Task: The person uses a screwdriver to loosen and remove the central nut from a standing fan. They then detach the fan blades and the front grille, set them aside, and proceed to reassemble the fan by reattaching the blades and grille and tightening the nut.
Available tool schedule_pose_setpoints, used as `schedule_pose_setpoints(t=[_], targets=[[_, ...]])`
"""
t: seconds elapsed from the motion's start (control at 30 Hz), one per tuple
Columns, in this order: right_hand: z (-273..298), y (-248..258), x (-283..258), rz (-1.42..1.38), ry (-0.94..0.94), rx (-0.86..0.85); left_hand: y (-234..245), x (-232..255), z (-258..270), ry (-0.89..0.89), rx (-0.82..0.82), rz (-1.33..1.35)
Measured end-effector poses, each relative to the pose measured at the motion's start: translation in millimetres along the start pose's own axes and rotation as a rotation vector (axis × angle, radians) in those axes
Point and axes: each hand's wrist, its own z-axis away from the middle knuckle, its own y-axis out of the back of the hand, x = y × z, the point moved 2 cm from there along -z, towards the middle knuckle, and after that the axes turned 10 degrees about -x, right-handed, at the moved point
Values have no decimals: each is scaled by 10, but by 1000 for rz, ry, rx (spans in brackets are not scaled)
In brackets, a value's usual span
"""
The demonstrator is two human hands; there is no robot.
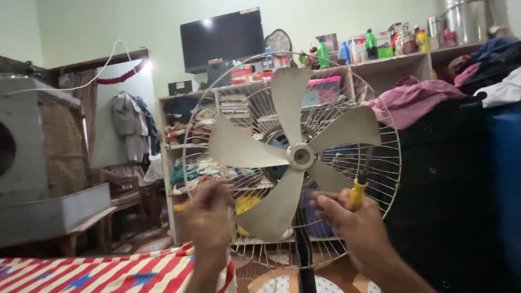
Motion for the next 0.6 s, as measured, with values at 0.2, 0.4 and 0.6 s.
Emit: schedule_pose_setpoints(t=[0.2, 0.4, 0.6], targets=[[126, -381, -85, -73, 60, -86, -587, 235, 410, 271, -447, 395], [250, -415, -232, 193, 11, -93, -553, 537, 390, 190, -463, 294], [300, -409, -297, 104, 4, -104, -449, 910, 431, -371, -446, -226]])
